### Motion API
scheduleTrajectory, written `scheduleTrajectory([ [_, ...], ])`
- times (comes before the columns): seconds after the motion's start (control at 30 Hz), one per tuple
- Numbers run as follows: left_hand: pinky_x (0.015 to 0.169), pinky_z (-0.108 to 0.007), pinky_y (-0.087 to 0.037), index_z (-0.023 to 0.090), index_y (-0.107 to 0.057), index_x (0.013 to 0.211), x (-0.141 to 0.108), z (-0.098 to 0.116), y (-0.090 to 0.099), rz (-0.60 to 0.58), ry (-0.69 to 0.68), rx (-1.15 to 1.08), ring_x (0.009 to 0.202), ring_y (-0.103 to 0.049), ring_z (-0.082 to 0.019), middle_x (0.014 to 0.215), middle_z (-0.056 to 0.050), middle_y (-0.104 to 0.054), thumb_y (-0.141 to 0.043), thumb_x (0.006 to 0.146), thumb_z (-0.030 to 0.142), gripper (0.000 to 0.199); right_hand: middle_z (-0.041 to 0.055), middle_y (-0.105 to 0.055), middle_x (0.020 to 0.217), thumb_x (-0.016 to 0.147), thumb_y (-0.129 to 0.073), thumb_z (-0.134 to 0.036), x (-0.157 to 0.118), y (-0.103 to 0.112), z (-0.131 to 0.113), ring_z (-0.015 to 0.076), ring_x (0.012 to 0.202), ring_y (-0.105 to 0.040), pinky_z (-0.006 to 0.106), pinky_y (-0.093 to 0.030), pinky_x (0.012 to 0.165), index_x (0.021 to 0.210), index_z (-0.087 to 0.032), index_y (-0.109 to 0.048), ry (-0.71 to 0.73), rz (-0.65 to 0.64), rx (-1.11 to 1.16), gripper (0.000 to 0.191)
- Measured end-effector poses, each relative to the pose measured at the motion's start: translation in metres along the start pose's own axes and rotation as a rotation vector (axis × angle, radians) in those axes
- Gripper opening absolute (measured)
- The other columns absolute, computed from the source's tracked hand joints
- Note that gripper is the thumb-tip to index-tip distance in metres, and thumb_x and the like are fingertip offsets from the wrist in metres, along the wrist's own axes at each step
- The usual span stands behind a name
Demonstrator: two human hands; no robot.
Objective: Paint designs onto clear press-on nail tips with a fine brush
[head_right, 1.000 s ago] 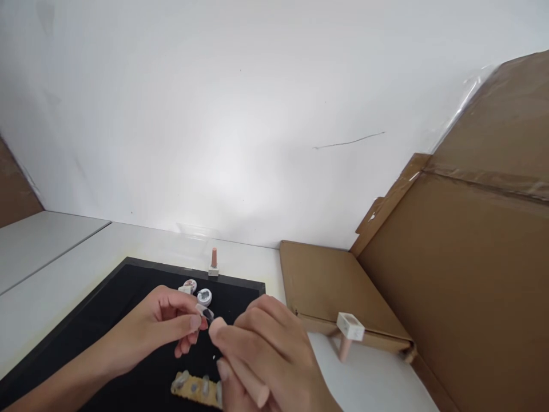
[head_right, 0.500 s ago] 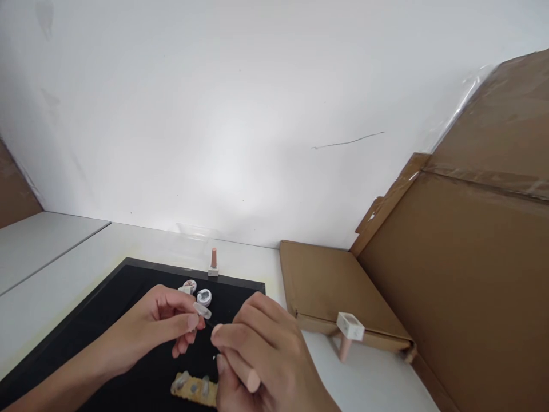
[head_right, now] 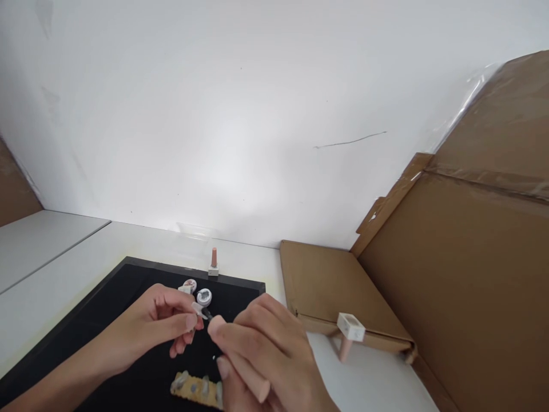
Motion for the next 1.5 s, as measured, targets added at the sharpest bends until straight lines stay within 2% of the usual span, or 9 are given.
scheduleTrajectory([
  [0.33, 0.046, -0.019, -0.043, 0.011, -0.072, 0.067, -0.001, -0.001, 0.001, 0.002, -0.007, -0.005, 0.046, -0.053, -0.007, 0.054, 0.001, -0.06, -0.069, 0.072, 0.024, 0.014, 0.0023, -0.056, 0.063, 0.074, -0.048, 0.001, -0.002, 0.0, 0.001, 0.0146, 0.057, -0.049, 0.028, -0.043, 0.05, 0.095, -0.017, -0.059, 0.02, -0.009, -0.01, 0.03],
  [0.47, 0.046, -0.019, -0.043, 0.011, -0.072, 0.067, -0.002, -0.001, 0.001, 0.006, -0.007, 0.003, 0.046, -0.053, -0.008, 0.054, 0.0, -0.06, -0.07, 0.072, 0.025, 0.014, -0.0007, -0.051, 0.056, 0.073, -0.048, 0.002, -0.001, -0.001, 0.001, 0.0142, 0.053, -0.046, 0.028, -0.04, 0.048, 0.083, -0.019, -0.059, -0.011, -0.006, -0.022, 0.026],
  [0.63, 0.046, -0.019, -0.043, 0.011, -0.072, 0.067, -0.001, -0.001, 0.002, 0.0, -0.01, -0.001, 0.046, -0.053, -0.008, 0.054, 0.0, -0.06, -0.07, 0.072, 0.025, 0.015, 0.0022, -0.058, 0.065, 0.076, -0.048, -0.001, -0.004, -0.001, -0.001, 0.0149, 0.06, -0.051, 0.029, -0.045, 0.053, 0.097, -0.018, -0.06, 0.005, -0.004, -0.025, 0.03],
  [0.8, 0.046, -0.019, -0.044, 0.011, -0.072, 0.069, 0.0, -0.003, 0.001, -0.004, -0.001, -0.006, 0.047, -0.053, -0.008, 0.055, 0.0, -0.061, -0.069, 0.073, 0.025, 0.015, -0.0002, -0.051, 0.058, 0.075, -0.047, -0.001, -0.006, -0.002, 0.002, 0.0157, 0.06, -0.047, 0.031, -0.043, 0.056, 0.081, -0.019, -0.059, -0.027, -0.022, -0.08, 0.023],
  [0.93, 0.046, -0.019, -0.043, 0.012, -0.072, 0.067, -0.001, -0.004, 0.002, -0.011, -0.015, -0.013, 0.047, -0.053, -0.008, 0.055, 0.001, -0.061, -0.07, 0.073, 0.026, 0.015, 0.0016, -0.056, 0.065, 0.076, -0.048, -0.003, -0.008, -0.001, 0.001, 0.0165, 0.064, -0.05, 0.033, -0.044, 0.06, 0.094, -0.018, -0.059, 0.023, -0.028, -0.075, 0.026],
  [1.07, 0.046, -0.019, -0.043, 0.012, -0.071, 0.067, -0.001, -0.003, 0.001, -0.004, -0.002, -0.012, 0.047, -0.053, -0.008, 0.054, 0.001, -0.06, -0.07, 0.072, 0.026, 0.015, -0.0003, -0.05, 0.06, 0.075, -0.047, 0.0, -0.011, 0.001, 0.001, 0.0168, 0.064, -0.048, 0.034, -0.042, 0.062, 0.082, -0.02, -0.057, -0.029, -0.032, -0.09, 0.024],
  [1.23, 0.046, -0.019, -0.043, 0.011, -0.071, 0.064, 0.001, -0.002, 0.0, -0.03, -0.018, -0.011, 0.047, -0.052, -0.007, 0.055, 0.001, -0.06, -0.07, 0.072, 0.026, 0.017, 0.0034, -0.057, 0.07, 0.075, -0.049, -0.002, -0.009, 0.001, 0.0, 0.0176, 0.067, -0.05, 0.036, -0.043, 0.064, 0.102, -0.018, -0.058, 0.026, -0.03, -0.056, 0.032],
  [1.4, 0.047, -0.019, -0.043, 0.011, -0.071, 0.068, 0.0, -0.002, 0.0, -0.041, -0.008, 0.006, 0.047, -0.052, -0.007, 0.055, 0.001, -0.059, -0.07, 0.072, 0.026, 0.016, -0.0006, -0.049, 0.059, 0.074, -0.048, 0.001, -0.009, 0.0, 0.002, 0.0164, 0.064, -0.046, 0.034, -0.042, 0.063, 0.082, -0.02, -0.057, -0.03, -0.013, -0.064, 0.025],
  [1.5, 0.048, -0.019, -0.044, 0.011, -0.071, 0.067, -0.001, -0.001, -0.001, -0.048, -0.012, 0.007, 0.048, -0.052, -0.007, 0.055, 0.001, -0.059, -0.071, 0.072, 0.027, 0.017, 0.0013, -0.054, 0.065, 0.074, -0.049, -0.002, -0.009, 0.002, 0.002, 0.0172, 0.065, -0.049, 0.036, -0.043, 0.065, 0.094, -0.02, -0.058, 0.002, 0.008, -0.032, 0.028],
])
Point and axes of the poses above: each hand's wrist, its own x-axis towards the middle knuckle, its own y-axis out of the back of the hand, z = x × y, the point moved 2 cm from there along x, towards the middle knuckle
